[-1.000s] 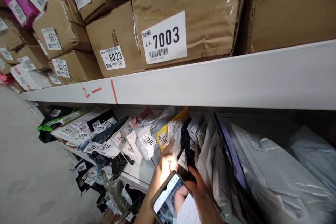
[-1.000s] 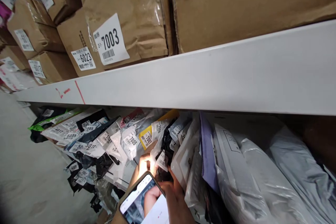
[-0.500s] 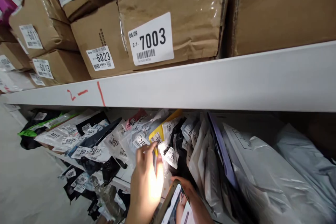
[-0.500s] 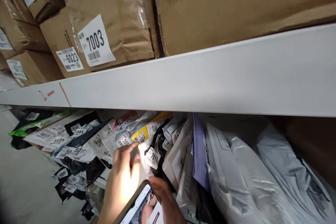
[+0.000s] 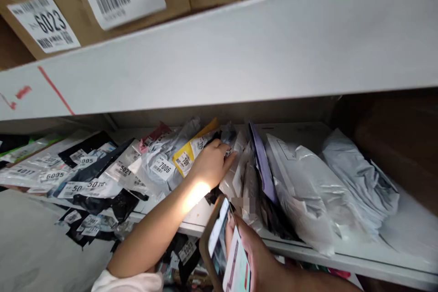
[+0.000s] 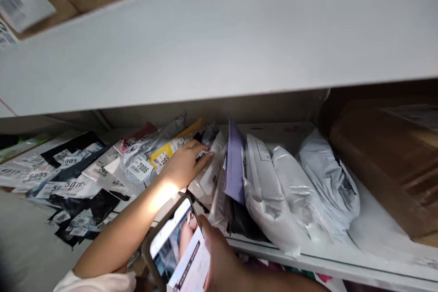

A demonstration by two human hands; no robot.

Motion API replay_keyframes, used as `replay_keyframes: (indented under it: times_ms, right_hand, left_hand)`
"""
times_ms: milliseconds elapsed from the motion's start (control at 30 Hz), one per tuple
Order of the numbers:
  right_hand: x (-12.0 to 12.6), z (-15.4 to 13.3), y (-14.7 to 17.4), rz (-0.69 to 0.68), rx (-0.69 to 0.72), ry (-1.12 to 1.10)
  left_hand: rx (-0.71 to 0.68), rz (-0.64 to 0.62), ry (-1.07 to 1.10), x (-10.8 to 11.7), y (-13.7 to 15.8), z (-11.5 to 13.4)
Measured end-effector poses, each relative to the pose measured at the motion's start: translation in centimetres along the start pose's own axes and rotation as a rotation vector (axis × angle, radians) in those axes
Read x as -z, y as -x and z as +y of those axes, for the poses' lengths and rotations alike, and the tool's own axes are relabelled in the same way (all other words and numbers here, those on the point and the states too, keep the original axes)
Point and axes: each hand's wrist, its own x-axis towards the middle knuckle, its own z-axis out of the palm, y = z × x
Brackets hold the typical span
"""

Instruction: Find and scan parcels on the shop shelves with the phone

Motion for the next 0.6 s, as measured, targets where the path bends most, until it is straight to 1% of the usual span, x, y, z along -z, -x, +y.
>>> replay_keyframes:
  times_ms: [67,133,200,267,300,333,400,533,600]
  right_hand:
    - [0.2,-1.4,1.1,0.003,-0.051,-0.152]
    - [0.4,-3.1,1.8,-0.044,-0.101,-0.258]
    - [0.6,-4.8,2.2,-0.175,-0.186,-0.410]
    - [0.6,-6.3,2.7,-0.329,-0.300,-0.582]
    - [0.6,-6.9,3.0,-0.380,-0.346,-0.632]
    - [0.6,-7.3,3.4,-0.415,-0.382,-0.651]
    - [0.7,-7.6,4.1,-0.455,-0.439,-0.633]
    - [1.1,-7.1,5.2,-0.500,-0.485,-0.620]
    - [1.3,-6.8,5.5,-0.518,-0.483,-0.628]
  left_hand:
    - [-0.020,0.059,0.023,-0.2,0.3,-0.5]
    - [-0.019,0.096,0.024,-0.4,0.6,-0.8]
    - [0.006,0.109,-0.044,-0.5,0.9,-0.8]
    - [0.037,0.093,-0.140,-0.7,1.1,-0.7]
    - [0.054,0.077,-0.181,-0.8,1.2,-0.6]
    - [0.068,0.056,-0.204,-0.9,1.3,-0.5]
    - [0.082,0.012,-0.183,-0.8,1.3,-0.4]
    - [0.066,-0.090,0.001,-0.2,1.1,-0.5]
    - [0.064,-0.114,0.072,0.0,1.0,-0.5]
